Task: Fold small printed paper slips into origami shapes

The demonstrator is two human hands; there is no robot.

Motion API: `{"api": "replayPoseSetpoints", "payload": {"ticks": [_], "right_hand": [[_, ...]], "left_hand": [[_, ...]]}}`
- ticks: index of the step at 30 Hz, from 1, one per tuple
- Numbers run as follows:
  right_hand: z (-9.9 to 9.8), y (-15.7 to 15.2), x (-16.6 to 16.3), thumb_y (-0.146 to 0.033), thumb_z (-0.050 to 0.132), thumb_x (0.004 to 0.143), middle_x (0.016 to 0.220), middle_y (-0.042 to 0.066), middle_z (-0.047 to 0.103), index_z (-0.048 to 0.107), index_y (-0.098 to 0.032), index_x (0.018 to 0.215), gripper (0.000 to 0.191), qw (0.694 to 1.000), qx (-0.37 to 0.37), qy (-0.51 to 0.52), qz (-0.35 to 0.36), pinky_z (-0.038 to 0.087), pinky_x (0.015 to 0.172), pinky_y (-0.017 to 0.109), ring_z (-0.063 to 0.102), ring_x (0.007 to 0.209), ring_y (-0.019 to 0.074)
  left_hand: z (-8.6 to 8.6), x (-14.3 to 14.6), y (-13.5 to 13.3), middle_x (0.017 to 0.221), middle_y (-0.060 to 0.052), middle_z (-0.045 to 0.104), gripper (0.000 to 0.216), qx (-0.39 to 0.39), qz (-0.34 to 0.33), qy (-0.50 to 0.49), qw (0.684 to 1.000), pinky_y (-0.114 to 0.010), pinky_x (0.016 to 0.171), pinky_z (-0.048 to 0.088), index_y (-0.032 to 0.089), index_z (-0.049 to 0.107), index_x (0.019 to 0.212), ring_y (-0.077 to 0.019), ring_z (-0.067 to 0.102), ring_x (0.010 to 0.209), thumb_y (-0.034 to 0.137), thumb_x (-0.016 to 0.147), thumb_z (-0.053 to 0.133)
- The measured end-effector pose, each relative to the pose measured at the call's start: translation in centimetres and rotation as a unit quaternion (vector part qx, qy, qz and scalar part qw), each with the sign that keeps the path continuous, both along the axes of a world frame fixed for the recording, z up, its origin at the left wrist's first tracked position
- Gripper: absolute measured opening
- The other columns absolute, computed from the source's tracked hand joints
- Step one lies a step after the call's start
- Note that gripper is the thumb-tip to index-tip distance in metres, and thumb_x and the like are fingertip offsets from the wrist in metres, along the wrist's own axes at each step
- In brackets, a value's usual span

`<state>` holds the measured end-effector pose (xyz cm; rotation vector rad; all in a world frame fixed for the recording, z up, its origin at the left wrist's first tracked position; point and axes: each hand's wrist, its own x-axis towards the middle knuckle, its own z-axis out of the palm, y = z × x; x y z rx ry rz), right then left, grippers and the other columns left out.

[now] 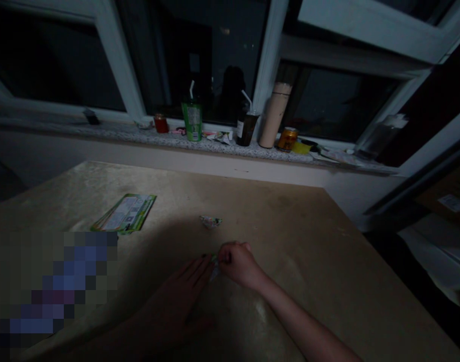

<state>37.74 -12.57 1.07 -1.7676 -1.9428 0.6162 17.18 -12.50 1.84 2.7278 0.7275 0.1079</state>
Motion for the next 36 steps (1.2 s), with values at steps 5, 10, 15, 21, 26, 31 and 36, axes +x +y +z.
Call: {"api": "replayPoseSetpoints", "payload": {"ticks": [5, 10, 15, 21, 26, 31, 36], "right_hand": [[-0.5, 0.0, -0.2, -0.008, 0.059, 0.065, 0.063, -0.005, 0.056, 0.060, -0.018, 0.066, 0.010, 1.000, 0.011, -0.011, -0.010, 0.030, 0.069, 0.025, 0.052, 0.065, 0.0115], [-0.8, -0.5, -0.6, -0.009, 0.059, 0.067, 0.067, -0.004, 0.059, 0.059, -0.018, 0.067, 0.009, 0.999, 0.044, -0.027, -0.018, 0.030, 0.070, 0.027, 0.054, 0.071, 0.0142], [-0.3, -2.2, -1.0, -0.007, 0.061, 0.072, 0.092, 0.005, 0.065, 0.061, -0.017, 0.084, 0.016, 0.988, 0.142, -0.058, -0.014, 0.036, 0.082, 0.036, 0.057, 0.091, 0.0211], [-0.1, -3.5, -0.6, -0.014, 0.050, 0.090, 0.112, 0.005, 0.066, 0.059, -0.022, 0.113, 0.026, 0.950, 0.245, -0.119, 0.150, 0.026, 0.107, 0.046, 0.052, 0.116, 0.0206], [-0.6, -3.8, -0.6, -0.018, 0.049, 0.091, 0.115, 0.008, 0.066, 0.057, -0.018, 0.120, 0.030, 0.940, 0.259, -0.153, 0.160, 0.025, 0.112, 0.048, 0.055, 0.115, 0.0203], [-0.2, -4.1, -0.7, -0.018, 0.048, 0.092, 0.114, 0.007, 0.066, 0.056, -0.021, 0.122, 0.032, 0.949, 0.234, -0.144, 0.156, 0.020, 0.114, 0.050, 0.055, 0.115, 0.0191], [-0.4, -3.8, -0.9, -0.017, 0.048, 0.091, 0.112, 0.008, 0.067, 0.059, -0.017, 0.116, 0.027, 0.943, 0.245, -0.166, 0.155, 0.020, 0.115, 0.051, 0.055, 0.115, 0.0197]], "left_hand": [[-1.0, -0.7, 0.1, 0.152, -0.016, 0.022, 0.087, -0.014, -0.016, -0.058, 0.998, -0.048, 0.109, 0.028, 0.012, 0.018, 0.148, -0.0318, 0.023, 0.137, 0.051, 0.082, 0.058], [-1.1, -0.4, 0.1, 0.151, -0.019, 0.022, 0.089, -0.022, -0.003, -0.029, 0.999, -0.049, 0.109, 0.028, 0.010, 0.021, 0.147, -0.0334, 0.023, 0.137, 0.053, 0.079, 0.061], [-1.2, -0.5, 0.0, 0.151, -0.017, 0.023, 0.091, -0.015, -0.009, -0.052, 0.998, -0.050, 0.108, 0.028, 0.013, 0.018, 0.148, -0.0339, 0.022, 0.137, 0.056, 0.079, 0.060], [-1.7, -0.4, -0.1, 0.150, -0.020, 0.024, 0.092, -0.012, -0.011, -0.048, 0.999, -0.050, 0.109, 0.027, 0.009, 0.021, 0.147, -0.0345, 0.023, 0.137, 0.053, 0.077, 0.063], [-1.5, -0.5, 0.3, 0.150, -0.018, 0.024, 0.089, -0.007, -0.008, -0.038, 0.999, -0.049, 0.110, 0.026, 0.010, 0.027, 0.146, -0.0346, 0.022, 0.137, 0.059, 0.078, 0.059], [-0.6, -0.8, 0.3, 0.151, -0.014, 0.024, 0.079, 0.020, -0.013, -0.008, 1.000, -0.046, 0.113, 0.020, 0.012, 0.029, 0.145, -0.0309, 0.020, 0.138, 0.055, 0.083, 0.055], [-0.7, -1.1, -0.1, 0.151, -0.016, 0.024, 0.078, 0.030, 0.028, 0.005, 0.999, -0.047, 0.112, 0.021, 0.009, 0.030, 0.145, -0.0325, 0.022, 0.138, 0.051, 0.084, 0.055]]}}
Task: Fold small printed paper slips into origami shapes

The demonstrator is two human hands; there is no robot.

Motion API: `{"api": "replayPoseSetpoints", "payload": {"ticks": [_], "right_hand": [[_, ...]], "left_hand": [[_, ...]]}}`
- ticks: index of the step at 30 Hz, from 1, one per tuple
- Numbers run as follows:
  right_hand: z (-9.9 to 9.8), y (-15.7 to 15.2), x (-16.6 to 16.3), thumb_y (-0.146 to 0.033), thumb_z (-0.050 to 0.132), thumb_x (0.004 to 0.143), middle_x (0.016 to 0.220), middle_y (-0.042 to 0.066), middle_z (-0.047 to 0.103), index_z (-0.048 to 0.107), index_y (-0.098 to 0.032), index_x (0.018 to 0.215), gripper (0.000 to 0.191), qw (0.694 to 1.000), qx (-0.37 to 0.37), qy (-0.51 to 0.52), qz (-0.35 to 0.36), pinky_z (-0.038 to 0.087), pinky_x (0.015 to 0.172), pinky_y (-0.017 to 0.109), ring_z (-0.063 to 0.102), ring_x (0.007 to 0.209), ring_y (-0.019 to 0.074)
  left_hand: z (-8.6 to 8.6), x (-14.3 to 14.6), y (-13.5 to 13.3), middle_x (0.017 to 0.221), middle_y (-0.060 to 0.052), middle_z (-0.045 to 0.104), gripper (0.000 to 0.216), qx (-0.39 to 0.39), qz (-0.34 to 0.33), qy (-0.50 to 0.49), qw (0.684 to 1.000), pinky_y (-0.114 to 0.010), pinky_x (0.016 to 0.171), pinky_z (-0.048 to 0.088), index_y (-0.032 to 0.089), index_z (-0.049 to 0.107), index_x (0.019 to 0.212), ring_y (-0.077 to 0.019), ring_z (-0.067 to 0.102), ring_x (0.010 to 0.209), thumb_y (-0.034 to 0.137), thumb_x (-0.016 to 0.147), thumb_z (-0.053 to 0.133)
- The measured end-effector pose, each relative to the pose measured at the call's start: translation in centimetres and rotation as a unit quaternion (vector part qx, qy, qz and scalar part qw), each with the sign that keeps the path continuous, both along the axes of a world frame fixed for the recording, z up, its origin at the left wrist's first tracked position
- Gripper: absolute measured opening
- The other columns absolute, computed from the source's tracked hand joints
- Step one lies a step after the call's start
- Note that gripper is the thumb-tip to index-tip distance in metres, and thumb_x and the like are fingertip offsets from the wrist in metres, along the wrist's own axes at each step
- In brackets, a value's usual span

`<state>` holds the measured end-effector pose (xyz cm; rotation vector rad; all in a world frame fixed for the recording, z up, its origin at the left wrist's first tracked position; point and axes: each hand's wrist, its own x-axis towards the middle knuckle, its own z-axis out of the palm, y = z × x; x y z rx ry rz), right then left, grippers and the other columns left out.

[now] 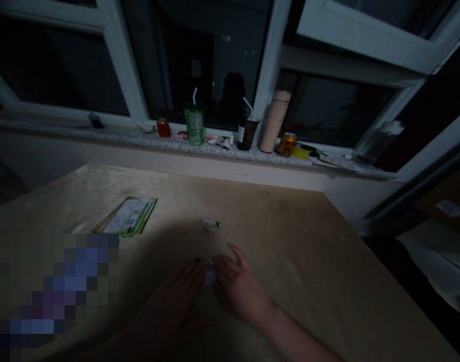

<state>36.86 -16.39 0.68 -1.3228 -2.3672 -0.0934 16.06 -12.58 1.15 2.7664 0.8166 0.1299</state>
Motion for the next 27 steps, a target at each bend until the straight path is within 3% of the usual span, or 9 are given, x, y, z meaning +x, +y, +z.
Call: {"api": "replayPoseSetpoints", "payload": {"ticks": [5, 8, 16, 27], "right_hand": [[-1.2, 0.1, -0.4, -0.017, 0.047, 0.091, 0.113, 0.012, 0.066, 0.064, -0.013, 0.105, 0.022, 0.995, 0.032, -0.090, -0.001, 0.019, 0.114, 0.052, 0.054, 0.117, 0.0243], [-1.7, -0.1, -0.6, -0.020, 0.047, 0.092, 0.116, 0.014, 0.064, 0.063, -0.010, 0.109, 0.025, 0.992, 0.042, -0.121, -0.005, 0.022, 0.114, 0.052, 0.048, 0.123, 0.0265], [-0.9, -0.3, -0.4, -0.023, 0.047, 0.093, 0.123, 0.013, 0.061, 0.052, -0.013, 0.126, 0.034, 0.998, 0.011, -0.060, -0.012, 0.024, 0.114, 0.052, 0.046, 0.126, 0.0230], [-0.5, -0.3, -0.6, -0.027, 0.049, 0.093, 0.126, 0.010, 0.059, 0.053, -0.018, 0.128, 0.036, 0.999, -0.026, -0.001, -0.037, 0.022, 0.113, 0.052, 0.048, 0.124, 0.0225]], "left_hand": [[0.0, -0.3, 0.1, 0.148, -0.015, 0.031, 0.080, -0.002, 0.015, -0.007, 1.000, -0.050, 0.110, 0.025, 0.011, 0.034, 0.143, -0.0351, 0.025, 0.136, 0.055, 0.081, 0.058], [0.0, -0.3, 0.2, 0.149, -0.015, 0.030, 0.080, -0.003, 0.014, 0.000, 1.000, -0.050, 0.110, 0.024, 0.011, 0.034, 0.143, -0.0352, 0.022, 0.137, 0.055, 0.081, 0.057], [-0.5, -0.3, 0.2, 0.150, -0.015, 0.027, 0.085, -0.006, 0.006, -0.007, 1.000, -0.051, 0.110, 0.025, 0.012, 0.031, 0.145, -0.0361, 0.020, 0.137, 0.057, 0.079, 0.060], [-0.4, 0.0, 0.1, 0.148, -0.017, 0.030, 0.077, 0.000, 0.001, -0.001, 1.000, -0.052, 0.110, 0.024, 0.010, 0.036, 0.143, -0.0370, 0.020, 0.137, 0.056, 0.083, 0.054]]}}
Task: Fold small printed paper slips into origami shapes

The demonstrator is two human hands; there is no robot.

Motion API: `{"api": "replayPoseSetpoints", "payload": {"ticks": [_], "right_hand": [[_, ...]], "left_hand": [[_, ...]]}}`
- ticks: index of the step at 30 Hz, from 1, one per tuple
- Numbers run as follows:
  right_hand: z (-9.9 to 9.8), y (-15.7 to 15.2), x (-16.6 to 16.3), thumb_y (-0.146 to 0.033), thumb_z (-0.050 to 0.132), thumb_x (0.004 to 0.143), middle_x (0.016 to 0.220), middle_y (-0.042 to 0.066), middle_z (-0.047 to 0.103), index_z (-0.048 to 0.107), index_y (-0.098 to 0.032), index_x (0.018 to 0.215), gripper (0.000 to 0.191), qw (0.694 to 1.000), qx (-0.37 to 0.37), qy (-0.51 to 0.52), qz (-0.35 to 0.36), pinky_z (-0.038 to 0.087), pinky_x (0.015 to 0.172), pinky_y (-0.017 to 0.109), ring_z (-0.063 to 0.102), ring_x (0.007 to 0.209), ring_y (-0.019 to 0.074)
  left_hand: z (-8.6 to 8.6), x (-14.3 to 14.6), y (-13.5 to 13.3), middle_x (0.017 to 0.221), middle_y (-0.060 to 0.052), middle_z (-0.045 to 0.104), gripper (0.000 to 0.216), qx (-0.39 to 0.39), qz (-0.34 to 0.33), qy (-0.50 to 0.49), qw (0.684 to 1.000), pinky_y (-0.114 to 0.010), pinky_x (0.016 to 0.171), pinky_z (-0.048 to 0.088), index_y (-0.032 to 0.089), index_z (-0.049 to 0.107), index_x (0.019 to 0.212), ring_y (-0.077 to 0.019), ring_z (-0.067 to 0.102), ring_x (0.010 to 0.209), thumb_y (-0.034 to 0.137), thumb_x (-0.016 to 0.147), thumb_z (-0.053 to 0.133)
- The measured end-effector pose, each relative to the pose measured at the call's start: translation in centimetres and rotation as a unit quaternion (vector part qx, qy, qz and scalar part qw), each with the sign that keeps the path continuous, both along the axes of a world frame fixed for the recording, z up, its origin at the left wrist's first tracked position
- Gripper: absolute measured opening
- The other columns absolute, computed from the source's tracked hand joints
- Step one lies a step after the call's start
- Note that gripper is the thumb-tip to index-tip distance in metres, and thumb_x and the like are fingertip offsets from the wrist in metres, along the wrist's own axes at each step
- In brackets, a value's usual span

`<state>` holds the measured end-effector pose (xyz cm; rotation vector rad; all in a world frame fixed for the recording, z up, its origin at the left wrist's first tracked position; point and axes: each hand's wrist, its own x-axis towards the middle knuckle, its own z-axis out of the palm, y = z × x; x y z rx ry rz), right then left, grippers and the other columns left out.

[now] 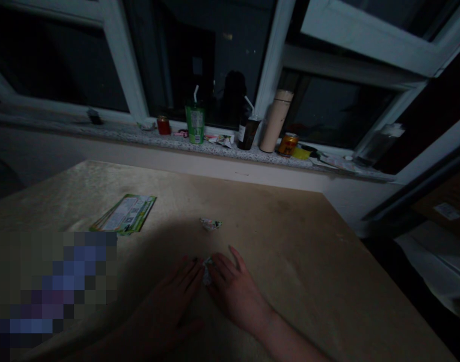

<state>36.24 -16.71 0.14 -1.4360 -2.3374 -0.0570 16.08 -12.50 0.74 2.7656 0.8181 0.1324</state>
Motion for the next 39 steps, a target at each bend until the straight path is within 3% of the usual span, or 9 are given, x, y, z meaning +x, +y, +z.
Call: {"api": "replayPoseSetpoints", "payload": {"ticks": [9, 14, 18, 22, 27, 30, 33, 36, 39], "right_hand": [[0.7, 0.0, 0.2, -0.026, 0.049, 0.093, 0.126, 0.007, 0.060, 0.051, -0.022, 0.129, 0.036, 0.999, -0.041, 0.028, 0.001, 0.020, 0.112, 0.056, 0.050, 0.122, 0.0223], [1.0, 0.0, 0.2, -0.025, 0.051, 0.091, 0.125, 0.006, 0.061, 0.055, -0.024, 0.124, 0.033, 0.998, -0.042, 0.040, -0.004, 0.021, 0.112, 0.054, 0.051, 0.121, 0.0216], [0.8, 0.0, -0.1, -0.028, 0.054, 0.089, 0.121, 0.007, 0.063, 0.057, -0.022, 0.121, 0.032, 0.998, -0.031, 0.053, -0.015, 0.020, 0.112, 0.054, 0.052, 0.120, 0.0225], [0.5, 0.1, -0.5, -0.029, 0.060, 0.085, 0.119, 0.010, 0.064, 0.057, -0.019, 0.119, 0.036, 0.997, -0.023, 0.075, -0.025, 0.022, 0.112, 0.054, 0.053, 0.117, 0.0242], [0.3, 0.3, -0.6, -0.021, 0.058, 0.084, 0.117, 0.010, 0.064, 0.056, -0.018, 0.118, 0.034, 0.994, -0.019, 0.105, -0.028, 0.033, 0.106, 0.049, 0.056, 0.113, 0.0241], [0.2, 0.3, -0.5, -0.020, 0.060, 0.083, 0.117, 0.009, 0.064, 0.057, -0.019, 0.115, 0.032, 0.991, -0.015, 0.127, -0.028, 0.037, 0.102, 0.045, 0.056, 0.111, 0.0240], [0.1, 0.3, -0.3, -0.020, 0.065, 0.080, 0.117, 0.009, 0.064, 0.059, -0.019, 0.111, 0.032, 0.987, -0.016, 0.154, -0.034, 0.042, 0.096, 0.042, 0.056, 0.109, 0.0247], [0.0, 0.2, -0.1, -0.018, 0.068, 0.076, 0.117, 0.011, 0.063, 0.059, -0.019, 0.109, 0.034, 0.982, -0.031, 0.180, -0.039, 0.044, 0.091, 0.041, 0.056, 0.107, 0.0256], [-0.2, 0.2, 0.0, -0.014, 0.070, 0.072, 0.118, 0.010, 0.062, 0.058, -0.020, 0.109, 0.039, 0.972, -0.055, 0.222, -0.045, 0.045, 0.090, 0.041, 0.057, 0.107, 0.0255]], "left_hand": [[0.0, -0.7, 0.0, 0.151, -0.014, 0.024, 0.076, -0.008, -0.016, -0.019, 1.000, -0.053, 0.110, 0.022, 0.015, 0.027, 0.146, -0.0347, 0.016, 0.138, 0.048, 0.084, 0.056], [-0.9, -1.2, 0.0, 0.154, -0.014, 0.014, 0.079, -0.018, -0.029, -0.027, 0.999, -0.055, 0.110, 0.021, 0.015, 0.018, 0.149, -0.0362, 0.010, 0.139, 0.045, 0.085, 0.055], [-1.4, -1.4, -0.1, 0.154, -0.013, 0.013, 0.078, -0.009, -0.039, -0.051, 0.998, -0.055, 0.110, 0.021, 0.016, 0.020, 0.148, -0.0371, 0.009, 0.139, 0.047, 0.085, 0.055], [-0.1, -0.8, 0.2, 0.149, -0.012, 0.032, 0.063, 0.005, -0.016, -0.059, 0.998, -0.055, 0.111, 0.020, 0.016, 0.031, 0.143, -0.0332, 0.023, 0.137, 0.034, 0.086, 0.053], [1.4, 0.1, 1.1, 0.130, -0.012, 0.054, 0.048, -0.003, 0.039, -0.095, 0.995, -0.053, 0.110, 0.024, 0.015, 0.042, 0.131, -0.0287, 0.047, 0.123, 0.023, 0.085, 0.050], [1.4, 0.3, 1.5, 0.122, -0.009, 0.059, 0.041, -0.049, 0.081, -0.144, 0.985, -0.049, 0.104, 0.035, 0.017, 0.048, 0.124, -0.0279, 0.052, 0.115, 0.020, 0.084, 0.049], [1.3, 0.4, 1.7, 0.120, -0.007, 0.060, 0.037, -0.145, 0.115, -0.202, 0.962, -0.043, 0.098, 0.042, 0.020, 0.049, 0.122, -0.0264, 0.055, 0.112, 0.020, 0.085, 0.048], [1.2, 0.5, 1.8, 0.123, -0.006, 0.059, 0.037, -0.250, 0.095, -0.259, 0.928, -0.038, 0.099, 0.042, 0.022, 0.048, 0.124, -0.0241, 0.055, 0.114, 0.023, 0.087, 0.050], [1.0, 0.6, 1.7, 0.127, -0.006, 0.057, 0.038, -0.286, 0.070, -0.292, 0.910, -0.038, 0.101, 0.039, 0.022, 0.047, 0.125, -0.0243, 0.052, 0.117, 0.024, 0.087, 0.052]]}}
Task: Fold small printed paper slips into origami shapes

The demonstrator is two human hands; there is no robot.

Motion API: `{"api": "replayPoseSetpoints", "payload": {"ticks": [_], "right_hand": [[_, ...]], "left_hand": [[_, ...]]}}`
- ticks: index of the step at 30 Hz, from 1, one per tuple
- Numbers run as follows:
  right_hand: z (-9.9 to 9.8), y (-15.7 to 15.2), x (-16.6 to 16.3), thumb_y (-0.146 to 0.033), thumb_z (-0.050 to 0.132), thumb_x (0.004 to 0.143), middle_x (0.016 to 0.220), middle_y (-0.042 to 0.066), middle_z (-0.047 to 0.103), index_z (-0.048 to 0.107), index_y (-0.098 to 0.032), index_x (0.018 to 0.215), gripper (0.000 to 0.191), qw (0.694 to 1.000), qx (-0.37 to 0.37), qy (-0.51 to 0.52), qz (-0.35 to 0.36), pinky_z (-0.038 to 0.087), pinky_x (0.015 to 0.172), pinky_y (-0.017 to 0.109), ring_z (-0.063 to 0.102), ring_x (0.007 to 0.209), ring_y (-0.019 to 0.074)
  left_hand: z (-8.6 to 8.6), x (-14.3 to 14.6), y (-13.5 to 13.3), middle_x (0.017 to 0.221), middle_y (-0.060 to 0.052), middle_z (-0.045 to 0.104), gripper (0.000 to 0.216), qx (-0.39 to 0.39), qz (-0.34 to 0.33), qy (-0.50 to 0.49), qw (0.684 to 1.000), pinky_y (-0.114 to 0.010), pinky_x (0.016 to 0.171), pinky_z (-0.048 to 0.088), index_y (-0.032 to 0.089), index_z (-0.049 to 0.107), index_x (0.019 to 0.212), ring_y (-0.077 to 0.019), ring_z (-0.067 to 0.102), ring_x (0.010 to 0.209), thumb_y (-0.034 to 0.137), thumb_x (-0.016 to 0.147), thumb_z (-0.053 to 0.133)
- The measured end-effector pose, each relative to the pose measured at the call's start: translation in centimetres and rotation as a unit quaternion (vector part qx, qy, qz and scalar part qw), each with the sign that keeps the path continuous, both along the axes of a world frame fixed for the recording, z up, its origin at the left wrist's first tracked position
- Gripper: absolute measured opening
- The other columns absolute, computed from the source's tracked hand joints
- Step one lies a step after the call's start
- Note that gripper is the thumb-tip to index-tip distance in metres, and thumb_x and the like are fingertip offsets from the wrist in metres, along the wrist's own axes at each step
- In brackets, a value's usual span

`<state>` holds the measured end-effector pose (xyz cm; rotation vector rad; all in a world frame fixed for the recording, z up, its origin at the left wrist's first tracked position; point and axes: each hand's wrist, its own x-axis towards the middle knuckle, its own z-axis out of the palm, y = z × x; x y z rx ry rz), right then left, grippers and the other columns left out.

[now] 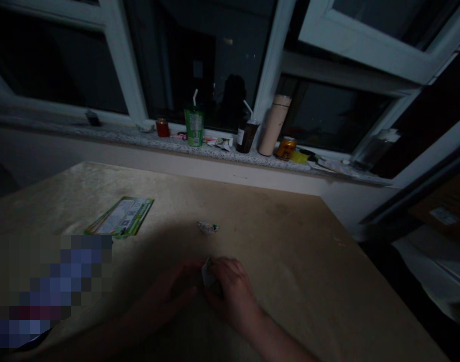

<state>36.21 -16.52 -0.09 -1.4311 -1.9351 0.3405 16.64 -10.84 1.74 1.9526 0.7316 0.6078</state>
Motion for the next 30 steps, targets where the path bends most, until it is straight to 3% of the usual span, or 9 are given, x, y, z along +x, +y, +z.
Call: {"api": "replayPoseSetpoints", "payload": {"ticks": [6, 12, 17, 20, 25, 30], "right_hand": [[-0.4, 0.0, -0.1, -0.011, 0.065, 0.074, 0.119, 0.006, 0.061, 0.050, -0.025, 0.122, 0.053, 0.984, -0.051, 0.171, -0.002, 0.046, 0.092, 0.036, 0.057, 0.109, 0.0207], [0.0, -0.1, -0.7, -0.013, 0.062, 0.076, 0.106, 0.005, 0.065, 0.056, -0.024, 0.114, 0.040, 0.951, -0.100, 0.293, -0.020, 0.050, 0.081, 0.032, 0.062, 0.094, 0.0189], [0.3, 0.1, -0.9, -0.027, 0.058, 0.085, 0.090, 0.003, 0.065, 0.059, -0.021, 0.098, 0.015, 0.922, -0.091, 0.374, -0.032, 0.048, 0.073, 0.026, 0.062, 0.085, 0.0173], [0.0, 0.3, -0.5, -0.035, 0.053, 0.088, 0.078, 0.002, 0.062, 0.058, -0.019, 0.091, 0.016, 0.923, -0.086, 0.365, -0.082, 0.045, 0.064, 0.024, 0.059, 0.074, 0.0162], [-0.5, 0.6, 0.6, -0.034, 0.058, 0.084, 0.072, 0.001, 0.058, 0.061, -0.017, 0.086, 0.018, 0.942, -0.074, 0.293, -0.145, 0.039, 0.057, 0.023, 0.053, 0.065, 0.0149], [-0.8, 0.8, 0.6, -0.038, 0.061, 0.079, 0.063, -0.005, 0.049, 0.056, -0.018, 0.093, 0.025, 0.904, -0.119, 0.395, -0.110, 0.037, 0.047, 0.021, 0.046, 0.051, 0.0108]], "left_hand": [[-0.3, -0.3, -0.4, 0.141, -0.004, 0.044, 0.043, 0.047, -0.056, 0.004, 0.997, -0.042, 0.107, 0.032, 0.028, 0.043, 0.129, -0.0245, 0.041, 0.128, 0.022, 0.089, 0.053], [0.6, -0.4, -0.1, 0.147, -0.004, 0.036, 0.044, 0.077, -0.105, 0.010, 0.991, -0.043, 0.108, 0.030, 0.028, 0.039, 0.133, -0.0235, 0.036, 0.132, 0.020, 0.091, 0.051], [1.2, -0.4, -0.3, 0.147, -0.003, 0.035, 0.048, 0.112, -0.146, 0.012, 0.983, -0.041, 0.108, 0.031, 0.028, 0.037, 0.135, -0.0221, 0.036, 0.132, 0.016, 0.090, 0.050], [0.5, -0.4, -0.1, 0.143, -0.002, 0.041, 0.046, 0.137, -0.117, 0.031, 0.983, -0.040, 0.107, 0.034, 0.029, 0.040, 0.133, -0.0213, 0.041, 0.128, 0.016, 0.090, 0.051], [-0.5, -0.3, 1.0, 0.110, -0.003, 0.063, 0.020, 0.195, -0.047, 0.083, 0.976, -0.035, 0.091, 0.045, 0.022, 0.058, 0.102, -0.0194, 0.058, 0.101, 0.014, 0.091, 0.044], [0.1, -0.1, 1.7, 0.095, -0.002, 0.064, 0.015, 0.225, -0.028, 0.120, 0.966, -0.035, 0.084, 0.044, 0.021, 0.058, 0.093, -0.0199, 0.057, 0.090, 0.012, 0.086, 0.048]]}}
